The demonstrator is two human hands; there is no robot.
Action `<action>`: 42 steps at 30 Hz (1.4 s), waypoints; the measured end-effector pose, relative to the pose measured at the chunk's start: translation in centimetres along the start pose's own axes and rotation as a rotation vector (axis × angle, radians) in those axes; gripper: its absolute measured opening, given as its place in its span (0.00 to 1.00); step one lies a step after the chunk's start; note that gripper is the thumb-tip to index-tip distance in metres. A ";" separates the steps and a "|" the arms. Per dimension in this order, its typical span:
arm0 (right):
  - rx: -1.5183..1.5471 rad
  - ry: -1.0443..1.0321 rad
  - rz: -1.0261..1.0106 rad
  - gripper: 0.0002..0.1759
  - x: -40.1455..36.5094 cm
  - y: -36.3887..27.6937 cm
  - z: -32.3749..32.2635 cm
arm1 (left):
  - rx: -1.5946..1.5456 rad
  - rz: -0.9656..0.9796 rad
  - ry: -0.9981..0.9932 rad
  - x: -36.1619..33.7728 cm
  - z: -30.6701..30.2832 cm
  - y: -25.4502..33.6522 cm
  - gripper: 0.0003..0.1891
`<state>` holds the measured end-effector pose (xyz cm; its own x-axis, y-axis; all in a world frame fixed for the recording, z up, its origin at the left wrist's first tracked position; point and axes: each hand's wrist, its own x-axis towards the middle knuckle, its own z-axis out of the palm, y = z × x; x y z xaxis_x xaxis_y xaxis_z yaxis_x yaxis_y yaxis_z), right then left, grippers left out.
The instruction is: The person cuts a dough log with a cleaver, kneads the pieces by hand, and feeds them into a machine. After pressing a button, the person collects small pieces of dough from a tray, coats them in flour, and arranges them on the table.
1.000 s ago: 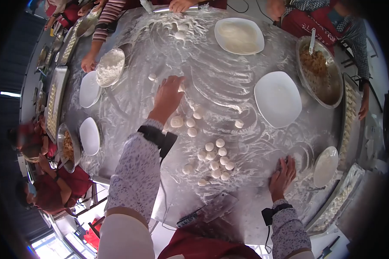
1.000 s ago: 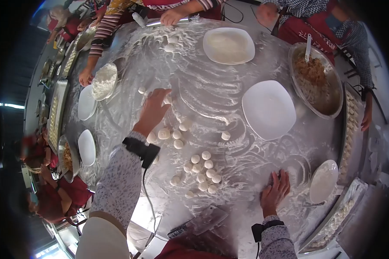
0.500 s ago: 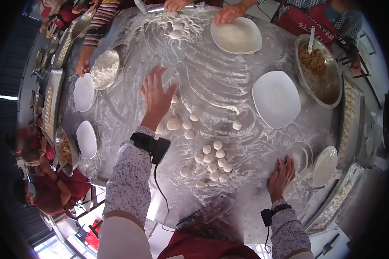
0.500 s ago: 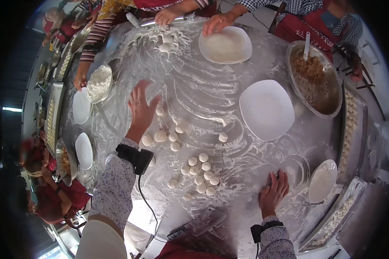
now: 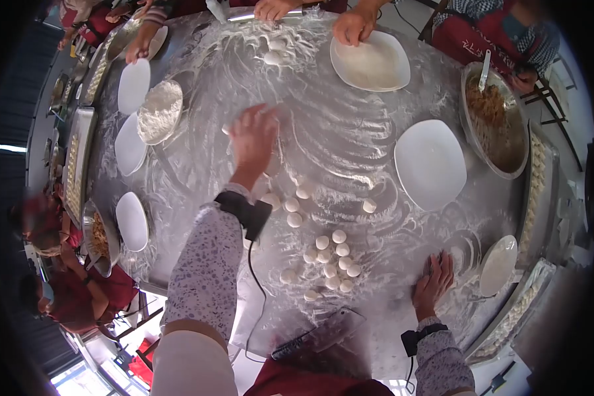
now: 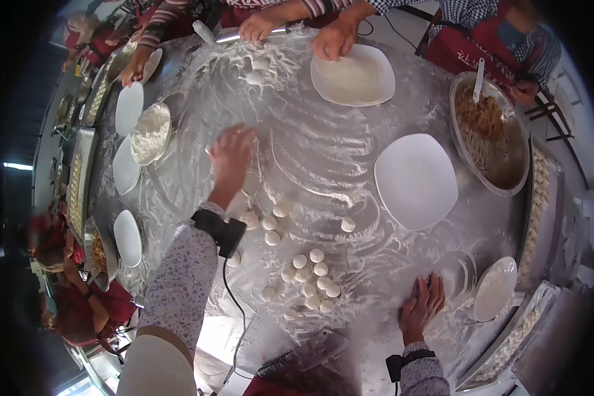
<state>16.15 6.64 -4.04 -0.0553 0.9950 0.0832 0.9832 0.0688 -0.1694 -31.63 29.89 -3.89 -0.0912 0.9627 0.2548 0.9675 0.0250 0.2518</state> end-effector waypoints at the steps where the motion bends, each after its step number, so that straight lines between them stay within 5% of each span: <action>1: -0.002 -0.007 -0.001 0.25 -0.1 0.0 -0.1 | 0.034 -0.021 0.059 0.5 -0.8 -1.0 0.18; 5: -0.014 -0.008 0.009 0.24 0.0 -0.2 -0.1 | 0.206 -0.044 0.161 -0.8 -2.0 -5.3 0.18; 8: -0.028 -0.002 0.000 0.24 -0.1 -0.1 0.0 | 0.014 -0.035 0.017 -3.4 -3.8 -7.6 0.16; 10: -0.043 -0.003 -0.015 0.25 0.0 0.0 0.1 | -0.400 -0.332 -0.086 -4.9 -5.3 -6.4 0.17; 11: -0.050 0.011 -0.015 0.24 0.0 0.0 0.2 | -0.504 -0.198 -0.026 -6.0 -4.6 -7.2 0.20; 16: -0.075 0.031 -0.028 0.24 -0.1 0.2 0.4 | -0.424 -0.243 -0.118 -8.3 -7.3 -4.8 0.24; 19: -0.048 0.022 -0.027 0.24 -0.1 -0.1 0.1 | -0.853 -0.491 -0.074 -8.2 -9.8 -5.0 0.23; 20: -0.044 0.007 -0.018 0.24 0.1 -0.3 -0.1 | -0.851 -0.494 -0.074 -8.7 -9.8 -5.5 0.23; 22: -0.036 -0.008 -0.013 0.24 -0.1 -0.3 -0.3 | 0.507 -0.133 0.035 -9.8 -9.8 -5.9 0.21; 24: -0.049 -0.006 -0.009 0.25 0.1 -0.3 -0.2 | 0.431 -0.158 0.101 -8.5 -10.2 -6.2 0.20; 26: -0.048 -0.024 0.006 0.25 -0.4 -0.1 -0.4 | 0.016 -0.300 0.023 -8.8 -10.6 -6.5 0.18; 28: -0.028 -0.017 -0.008 0.25 0.3 -0.3 0.1 | 0.108 -0.197 -0.071 -8.6 -10.5 -6.6 0.19; 30: -0.036 0.007 -0.011 0.25 -0.3 0.3 0.4 | -0.468 -0.396 -0.399 -7.6 -10.1 -4.7 0.20; 31: -0.041 0.001 -0.004 0.25 -0.6 0.4 0.2 | -0.472 -0.394 -0.409 -7.6 -9.9 -3.3 0.20; 33: -0.031 0.017 -0.010 0.24 -0.2 0.1 0.3 | -0.639 -0.040 -0.445 -7.7 -9.8 -1.0 0.19; 34: -0.028 0.017 -0.010 0.24 -0.2 0.1 0.3 | -0.584 0.048 -0.435 -8.1 -8.3 -1.1 0.17; 37: -0.048 0.025 -0.001 0.24 -0.2 0.3 0.5 | -0.571 -0.087 -0.542 -7.8 -6.8 -0.7 0.14; 40: -0.027 0.001 0.009 0.24 -0.2 0.2 0.1 | -0.459 -0.266 -0.382 -7.6 -5.6 -1.2 0.09; 42: -0.011 0.005 0.012 0.24 -0.2 0.1 0.1 | -0.189 -0.057 -0.151 -7.3 -5.2 -2.1 0.07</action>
<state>16.21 6.50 -4.16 -0.0430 0.9954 0.0861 0.9856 0.0564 -0.1594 -34.21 21.45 -1.41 -0.0938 0.9909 0.0963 0.8991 0.0427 0.4357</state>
